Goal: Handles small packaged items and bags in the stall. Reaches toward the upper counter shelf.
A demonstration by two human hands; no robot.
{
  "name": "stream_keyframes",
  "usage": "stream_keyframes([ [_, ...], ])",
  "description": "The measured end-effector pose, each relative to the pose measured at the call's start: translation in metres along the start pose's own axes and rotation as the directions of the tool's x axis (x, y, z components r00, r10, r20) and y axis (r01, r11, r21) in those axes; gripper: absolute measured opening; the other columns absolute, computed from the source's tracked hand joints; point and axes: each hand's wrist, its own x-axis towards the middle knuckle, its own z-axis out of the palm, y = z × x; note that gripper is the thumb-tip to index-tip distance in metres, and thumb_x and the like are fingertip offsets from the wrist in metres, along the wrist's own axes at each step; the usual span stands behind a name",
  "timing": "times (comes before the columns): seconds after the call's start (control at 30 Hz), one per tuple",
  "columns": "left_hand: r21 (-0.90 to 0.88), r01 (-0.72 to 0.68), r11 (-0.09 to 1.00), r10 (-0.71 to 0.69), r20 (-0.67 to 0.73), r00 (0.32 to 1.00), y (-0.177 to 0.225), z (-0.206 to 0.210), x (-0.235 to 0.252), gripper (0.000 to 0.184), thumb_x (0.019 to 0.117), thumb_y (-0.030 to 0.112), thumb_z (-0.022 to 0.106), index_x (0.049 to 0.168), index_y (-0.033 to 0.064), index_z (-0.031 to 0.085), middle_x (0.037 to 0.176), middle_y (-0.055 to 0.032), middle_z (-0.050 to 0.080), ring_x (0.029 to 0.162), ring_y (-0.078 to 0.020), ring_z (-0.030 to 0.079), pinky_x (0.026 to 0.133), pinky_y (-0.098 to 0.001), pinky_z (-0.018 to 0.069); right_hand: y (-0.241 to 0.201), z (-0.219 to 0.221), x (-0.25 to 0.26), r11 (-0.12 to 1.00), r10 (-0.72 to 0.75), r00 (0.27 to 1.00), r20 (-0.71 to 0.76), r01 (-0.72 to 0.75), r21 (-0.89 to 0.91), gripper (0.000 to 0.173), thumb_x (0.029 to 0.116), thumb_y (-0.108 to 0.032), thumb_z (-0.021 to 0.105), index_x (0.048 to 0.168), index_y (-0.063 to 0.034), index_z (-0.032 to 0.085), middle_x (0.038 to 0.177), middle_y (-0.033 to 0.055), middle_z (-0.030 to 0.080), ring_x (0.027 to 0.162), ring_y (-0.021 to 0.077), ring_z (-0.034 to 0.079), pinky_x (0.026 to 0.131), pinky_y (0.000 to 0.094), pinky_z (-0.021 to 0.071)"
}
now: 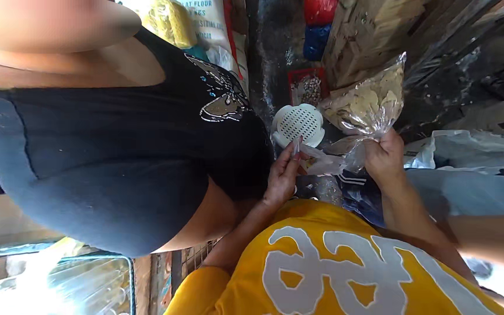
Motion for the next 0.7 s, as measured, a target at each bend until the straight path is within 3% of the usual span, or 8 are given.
stream_keyframes([
  [0.1, -0.064, 0.003, 0.998, -0.002, 0.028, 1.0, -0.008, -0.002, 0.0, 0.044, 0.1099, 0.019, 0.037, 0.153, 0.0134, 0.045, 0.098, -0.0015, 0.064, 0.069, -0.0077, 0.055, 0.064, -0.0234, 0.0498, -0.007, -0.007, 0.004, 0.996, -0.077, 0.992, 0.097, 0.072, 0.06, 0.032, 0.0973, 0.001, 0.047, 0.127, 0.0105, 0.054, 0.115, 0.0113, 0.068, 0.107, 0.0008, 0.065, 0.097, 0.0214, 0.0538],
  [0.17, -0.082, 0.053, 0.995, -0.052, 0.024, 0.998, -0.008, -0.004, -0.001, 0.045, 0.1103, 0.02, 0.038, 0.154, 0.015, 0.043, 0.097, -0.0019, 0.064, 0.072, -0.0091, 0.057, 0.068, -0.0253, 0.0511, -0.014, -0.012, 0.007, 0.996, -0.093, 0.982, 0.163, 0.091, 0.023, 0.033, 0.0973, 0.0, 0.05, 0.128, 0.0074, 0.057, 0.119, 0.0128, 0.067, 0.109, 0.0033, 0.064, 0.098, 0.0221, 0.0525],
  [0.23, -0.073, 0.087, 0.994, -0.086, 0.017, 0.996, -0.008, -0.004, -0.002, 0.045, 0.1088, 0.017, 0.04, 0.153, 0.0116, 0.042, 0.1, -0.0028, 0.066, 0.077, -0.01, 0.061, 0.073, -0.0273, 0.054, -0.011, -0.018, 0.015, 0.997, -0.067, 0.981, 0.18, 0.075, -0.033, 0.04, 0.097, 0.0, 0.05, 0.137, 0.0061, 0.056, 0.134, 0.0175, 0.062, 0.122, 0.0111, 0.061, 0.105, 0.0276, 0.0499],
  [0.33, -0.021, 0.136, 0.99, -0.136, 0.02, 0.991, -0.013, -0.004, -0.005, 0.045, 0.106, 0.013, 0.045, 0.15, 0.0029, 0.044, 0.102, -0.0046, 0.069, 0.083, -0.0091, 0.064, 0.077, -0.0265, 0.0554, 0.011, -0.027, 0.038, 0.988, -0.067, 0.994, 0.083, 0.078, -0.132, 0.033, 0.0935, 0.003, 0.053, 0.123, 0.0104, 0.064, 0.138, 0.0253, 0.055, 0.129, 0.0301, 0.055, 0.109, 0.0433, 0.0464],
  [0.4, 0.012, 0.19, 0.982, -0.19, 0.02, 0.982, -0.018, -0.002, -0.007, 0.044, 0.1054, 0.011, 0.046, 0.148, -0.0023, 0.043, 0.101, -0.0047, 0.068, 0.08, -0.0068, 0.063, 0.074, -0.0236, 0.0542, 0.023, -0.034, 0.045, 0.977, -0.083, 0.994, 0.074, 0.096, -0.191, 0.024, 0.0926, 0.005, 0.054, 0.112, 0.0081, 0.068, 0.144, 0.0234, 0.053, 0.135, 0.0319, 0.052, 0.113, 0.0446, 0.0438],
  [0.47, 0.041, 0.242, 0.969, -0.243, 0.019, 0.97, -0.023, 0.0, -0.004, 0.045, 0.1053, 0.011, 0.047, 0.148, -0.0032, 0.042, 0.103, -0.0066, 0.068, 0.082, -0.0082, 0.064, 0.076, -0.0245, 0.0544, 0.033, -0.041, 0.045, 0.975, -0.066, 0.993, 0.097, 0.085, -0.206, 0.028, 0.0918, 0.008, 0.052, 0.116, 0.0067, 0.067, 0.147, 0.021, 0.052, 0.136, 0.0302, 0.052, 0.113, 0.0447, 0.0446],
  [0.6, 0.141, 0.309, 0.941, -0.313, 0.011, 0.95, -0.026, 0.015, 0.019, 0.045, 0.1067, 0.013, 0.048, 0.149, -0.0017, 0.043, 0.106, -0.0079, 0.07, 0.085, -0.0089, 0.065, 0.077, -0.0255, 0.0545, 0.078, -0.07, 0.028, 0.989, 0.147, 0.988, -0.044, -0.148, -0.026, 0.04, 0.0977, 0.004, 0.042, 0.133, 0.0046, 0.059, 0.134, 0.0174, 0.063, 0.124, 0.0204, 0.061, 0.108, 0.0418, 0.049],
  [0.7, 0.177, 0.35, 0.92, -0.359, 0.024, 0.933, -0.023, 0.027, 0.037, 0.043, 0.1077, 0.012, 0.046, 0.148, -0.0017, 0.046, 0.107, -0.0087, 0.07, 0.086, -0.0096, 0.066, 0.078, -0.0264, 0.055, 0.129, -0.104, 0.013, 0.869, 0.47, 0.86, -0.198, -0.412, 0.274, 0.035, 0.1091, -0.01, 0.036, 0.138, -0.0021, 0.055, 0.126, 0.0103, 0.064, 0.11, 0.011, 0.062, 0.098, 0.0361, 0.0531],
])
